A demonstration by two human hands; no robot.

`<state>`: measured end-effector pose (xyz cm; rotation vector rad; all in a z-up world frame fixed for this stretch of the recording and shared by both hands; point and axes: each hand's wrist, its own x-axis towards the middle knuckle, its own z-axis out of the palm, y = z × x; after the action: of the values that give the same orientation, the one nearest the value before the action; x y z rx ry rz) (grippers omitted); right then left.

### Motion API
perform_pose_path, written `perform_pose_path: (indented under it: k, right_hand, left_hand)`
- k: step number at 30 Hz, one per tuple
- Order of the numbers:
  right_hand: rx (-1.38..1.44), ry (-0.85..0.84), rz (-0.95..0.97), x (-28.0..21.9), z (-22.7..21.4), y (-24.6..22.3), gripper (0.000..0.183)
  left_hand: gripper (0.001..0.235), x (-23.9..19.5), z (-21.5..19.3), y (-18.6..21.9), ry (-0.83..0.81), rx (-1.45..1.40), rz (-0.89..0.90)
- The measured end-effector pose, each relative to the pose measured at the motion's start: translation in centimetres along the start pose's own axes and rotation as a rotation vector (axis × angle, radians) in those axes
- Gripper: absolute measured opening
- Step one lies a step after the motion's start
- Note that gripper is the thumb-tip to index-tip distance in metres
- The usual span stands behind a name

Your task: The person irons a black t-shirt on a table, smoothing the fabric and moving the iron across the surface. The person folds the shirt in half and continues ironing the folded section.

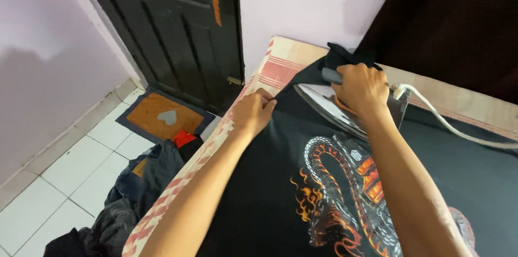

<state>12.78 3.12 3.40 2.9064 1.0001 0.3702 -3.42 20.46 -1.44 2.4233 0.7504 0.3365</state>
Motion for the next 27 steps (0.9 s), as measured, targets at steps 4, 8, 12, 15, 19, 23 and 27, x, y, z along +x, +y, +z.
perform_pose_path:
  k: [4,8,12,15,19,23,27]
  right_hand:
    - [-0.004,0.075,0.022,0.5,-0.5,-1.2,0.029]
    - [0.046,-0.047,-0.042,-0.3,-2.5,-1.3,0.035]
    - [0.134,-0.141,-0.116,-2.5,-4.6,-2.0,0.038]
    - [0.101,-0.149,-0.139,-3.5,-5.6,-2.2,0.037]
    - [0.044,-0.109,-0.072,-1.9,-3.1,-1.5,0.037]
    - [-0.016,-0.015,0.102,-0.2,0.1,-0.4,0.027]
    - [-0.078,0.008,0.124,0.1,0.2,-0.4,0.027]
  left_hand:
    - [0.028,-0.5,-1.1,0.4,-0.032,-0.026,0.019]
    - [0.035,-0.8,-1.5,0.0,-0.12,-0.039,0.016]
    - [0.039,-1.8,-2.0,0.0,-0.151,-0.075,0.001]
    - [0.034,-2.0,-1.6,-0.6,-0.127,-0.038,-0.02]
    - [0.03,-2.7,-1.0,-1.2,-0.086,-0.039,-0.017]
    - [0.029,-2.4,-0.1,-1.6,-0.055,-0.036,-0.028]
    - [0.029,-1.9,0.6,-1.9,-0.033,-0.03,-0.002]
